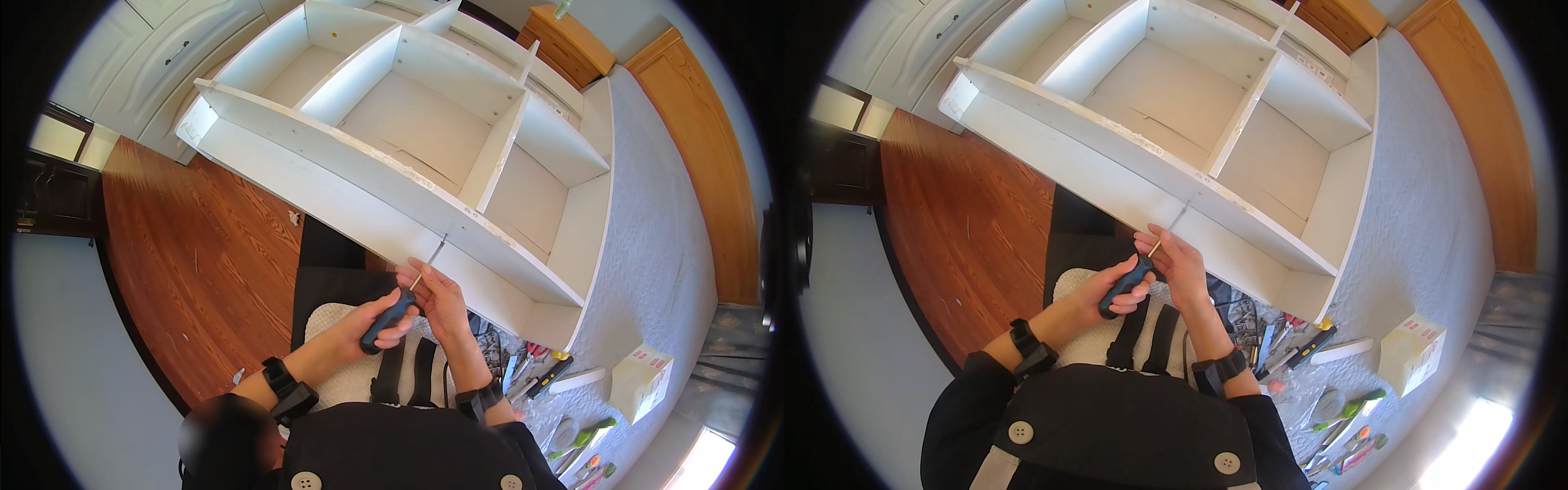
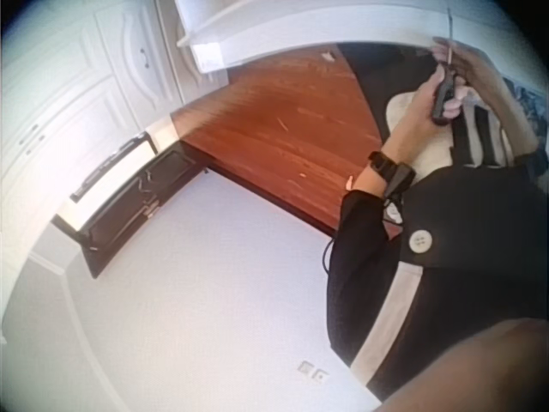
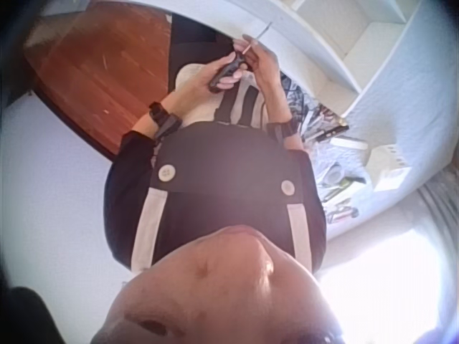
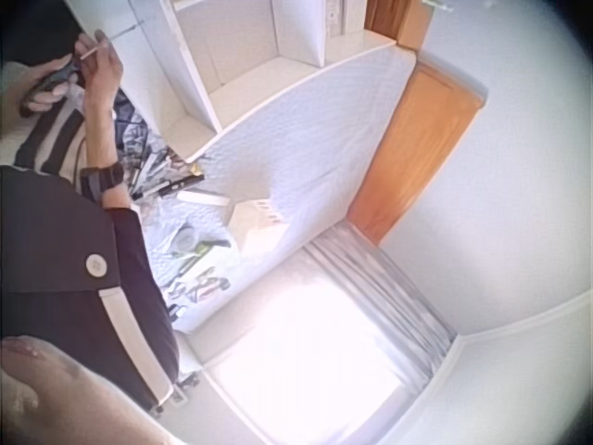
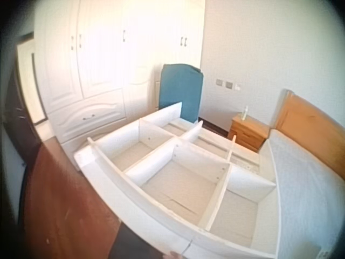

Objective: The person disassembles a white wooden shelf unit on a bed. They use a power drill to remove screws from the front panel and then use a manual screwdriver to remove additional screws. Finally, they remove the front panel and other components, placing them on the bed.

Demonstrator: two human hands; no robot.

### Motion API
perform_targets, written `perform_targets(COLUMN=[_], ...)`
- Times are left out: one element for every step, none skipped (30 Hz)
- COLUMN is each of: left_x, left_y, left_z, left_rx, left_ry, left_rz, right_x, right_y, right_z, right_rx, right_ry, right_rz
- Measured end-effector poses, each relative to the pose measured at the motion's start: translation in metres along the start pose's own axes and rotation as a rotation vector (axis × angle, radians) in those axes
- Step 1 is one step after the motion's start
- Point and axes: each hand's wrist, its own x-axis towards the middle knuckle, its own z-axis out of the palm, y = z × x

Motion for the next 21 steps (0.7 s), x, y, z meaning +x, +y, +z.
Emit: perform_targets(left_x=[-0.001, -0.003, -0.005, -0.006, -0.008, -0.009, -0.011, -0.013, -0.014, -0.014, -0.015, -0.015, -0.015, -0.015, -0.015, -0.015, -0.016, -0.016, -0.016, -0.016, -0.016], left_y=[0.001, 0.001, 0.001, -0.001, -0.003, -0.006, -0.010, -0.014, -0.017, -0.018, -0.018, -0.016, -0.014, -0.013, -0.011, -0.010, -0.010, -0.010, -0.011, -0.013, -0.015], left_z=[0.003, 0.005, 0.008, 0.010, 0.011, 0.012, 0.011, 0.010, 0.008, 0.004, 0.000, -0.003, -0.006, -0.008, -0.008, -0.008, -0.006, -0.004, -0.001, 0.003, 0.006], left_rx=[0.232, 0.463, 0.666, 0.731, 0.766, 0.804, 0.841, 0.875, 0.911, 0.960, 0.761, 0.580, 0.391, 0.194, -0.007, -0.216, -0.132, 0.054, 0.233, 0.382, 0.679], left_ry=[0.145, 0.291, 0.396, 0.462, 0.489, 0.516, 0.543, 0.570, 0.594, 0.633, 0.553, 0.488, 0.437, 0.320, 0.212, 0.116, 0.267, 0.285, 0.335, 0.336, 0.503], left_rz=[0.028, 0.056, 0.097, 0.137, 0.189, 0.243, 0.294, 0.342, 0.391, 0.398, 0.362, 0.291, 0.250, 0.175, 0.130, 0.061, 0.028, 0.042, 0.022, 0.047, 0.054], right_x=[0.001, 0.002, 0.004, 0.005, 0.006, 0.007, 0.008, 0.008, 0.009, 0.009, 0.009, 0.009, 0.009, 0.008, 0.008, 0.008, 0.008, 0.008, 0.008, 0.008, 0.008], right_y=[0.001, 0.002, 0.003, 0.005, 0.006, 0.007, 0.008, 0.008, 0.008, 0.008, 0.007, 0.005, 0.004, 0.003, 0.001, 0.000, 0.000, -0.001, -0.001, 0.000, 0.000], right_z=[0.000, 0.000, 0.001, 0.001, 0.002, 0.003, 0.003, 0.003, 0.003, 0.002, 0.001, -0.001, -0.002, -0.003, -0.004, -0.005, -0.006, -0.007, -0.007, -0.008, -0.008], right_rx=[-0.013, -0.023, -0.034, -0.032, -0.031, -0.031, -0.014, 0.000, 0.013, 0.043, 0.072, 0.094, 0.091, 0.084, 0.079, 0.062, 0.045, 0.026, 0.006, -0.014, -0.032], right_ry=[0.023, 0.036, 0.071, 0.063, 0.076, 0.109, 0.099, 0.114, 0.130, 0.094, 0.059, 0.037, 0.008, -0.001, -0.023, 0.007, 0.024, 0.040, 0.063, 0.089, 0.131], right_rz=[0.003, 0.003, 0.008, 0.002, 0.002, 0.007, 0.003, 0.008, 0.010, -0.005, -0.016, -0.028, -0.035, -0.037, -0.055, -0.031, -0.019, -0.011, -0.004, 0.001, 0.010])
